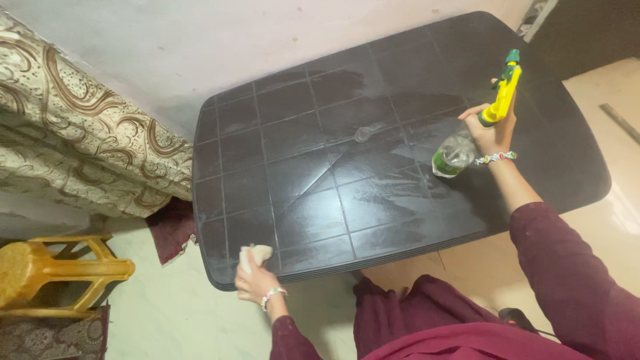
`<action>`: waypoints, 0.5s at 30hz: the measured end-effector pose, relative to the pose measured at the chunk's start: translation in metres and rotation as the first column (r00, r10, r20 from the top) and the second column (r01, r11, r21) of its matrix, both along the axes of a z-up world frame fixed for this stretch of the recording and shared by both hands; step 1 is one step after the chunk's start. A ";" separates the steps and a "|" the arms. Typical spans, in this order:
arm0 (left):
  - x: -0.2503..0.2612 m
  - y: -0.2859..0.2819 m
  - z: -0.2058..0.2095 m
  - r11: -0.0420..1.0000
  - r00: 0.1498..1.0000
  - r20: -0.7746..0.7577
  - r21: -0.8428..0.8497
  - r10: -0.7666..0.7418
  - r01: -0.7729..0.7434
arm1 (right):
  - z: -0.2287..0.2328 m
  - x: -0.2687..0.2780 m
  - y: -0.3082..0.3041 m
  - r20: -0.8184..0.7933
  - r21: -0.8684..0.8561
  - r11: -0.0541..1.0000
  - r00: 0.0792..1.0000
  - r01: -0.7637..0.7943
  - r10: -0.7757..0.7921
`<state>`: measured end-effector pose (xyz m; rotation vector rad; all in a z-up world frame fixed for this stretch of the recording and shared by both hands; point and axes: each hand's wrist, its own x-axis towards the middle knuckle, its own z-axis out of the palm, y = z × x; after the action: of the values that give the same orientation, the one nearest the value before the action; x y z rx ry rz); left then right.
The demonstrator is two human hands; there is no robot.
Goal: The person cleans a table by spraying a liquid from a bottle and wiping the surface with a cloth.
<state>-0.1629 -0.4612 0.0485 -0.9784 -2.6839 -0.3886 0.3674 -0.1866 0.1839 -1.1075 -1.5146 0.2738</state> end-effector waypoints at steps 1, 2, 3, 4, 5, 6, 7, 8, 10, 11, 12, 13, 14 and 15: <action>-0.003 0.006 -0.007 0.997 0.998 0.018 -0.035 0.066 -0.066 | 0.000 -0.001 -0.002 -0.001 -0.010 1.000 1.000 0.000 0.000; -0.003 0.020 -0.011 0.989 0.991 0.033 -0.071 0.133 -0.130 | 0.002 -0.003 -0.003 -0.003 -0.020 1.000 1.000 -0.001 0.001; -0.001 0.033 -0.011 0.975 0.979 0.047 -0.107 0.199 -0.194 | 0.004 -0.005 -0.005 -0.003 -0.030 1.000 1.000 -0.002 0.002; 0.016 0.045 -0.011 0.981 0.982 0.103 -0.130 0.156 -0.142 | 0.007 -0.007 -0.007 0.000 -0.044 0.999 1.000 0.006 -0.006; 0.046 0.058 -0.011 0.985 0.981 0.160 -0.148 0.114 -0.091 | 0.010 -0.010 -0.008 0.002 -0.057 0.998 1.000 0.012 -0.012; 0.081 0.073 -0.007 0.993 0.998 -0.064 -0.120 -0.012 0.004 | 0.012 -0.013 -0.010 0.004 -0.070 0.997 1.000 0.018 -0.018; 0.118 0.081 -0.001 0.990 0.948 0.291 0.101 -0.126 0.100 | 0.015 -0.015 -0.011 0.004 -0.084 0.996 1.000 0.026 -0.026; 0.159 0.085 0.004 0.935 0.937 0.074 0.125 -0.341 0.331 | 0.017 -0.017 -0.012 0.003 -0.097 0.995 0.999 0.035 -0.034; 0.247 0.088 0.008 0.792 0.729 0.311 0.265 -0.610 0.550 | 0.017 -0.021 -0.013 0.022 -0.088 0.995 0.999 0.044 -0.042; 0.288 0.082 0.008 0.704 0.690 0.147 0.206 -0.709 0.680 | 0.017 -0.023 -0.013 0.039 -0.063 0.997 0.998 0.046 -0.044; 0.321 0.076 0.007 0.634 0.523 0.402 0.220 -0.752 0.742 | 0.016 -0.023 -0.012 0.057 -0.038 0.998 0.997 0.047 -0.045; 0.354 0.069 0.006 0.542 0.485 0.275 0.197 -0.830 0.817 | 0.015 -0.022 -0.012 0.060 -0.040 0.998 0.997 0.051 -0.048; 0.371 0.065 0.005 0.446 0.425 0.149 0.158 -0.893 0.881 | 0.014 -0.022 -0.011 0.062 -0.042 0.998 0.997 0.055 -0.052; 0.372 0.063 0.003 0.415 0.391 0.161 0.164 -0.906 0.895 | 0.014 -0.022 -0.010 0.064 -0.043 0.997 0.996 0.058 -0.055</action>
<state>0.2093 -0.3981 0.0514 -2.4875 -1.9574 -0.7922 0.3456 -0.1970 0.1979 -1.2028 -1.5359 0.2369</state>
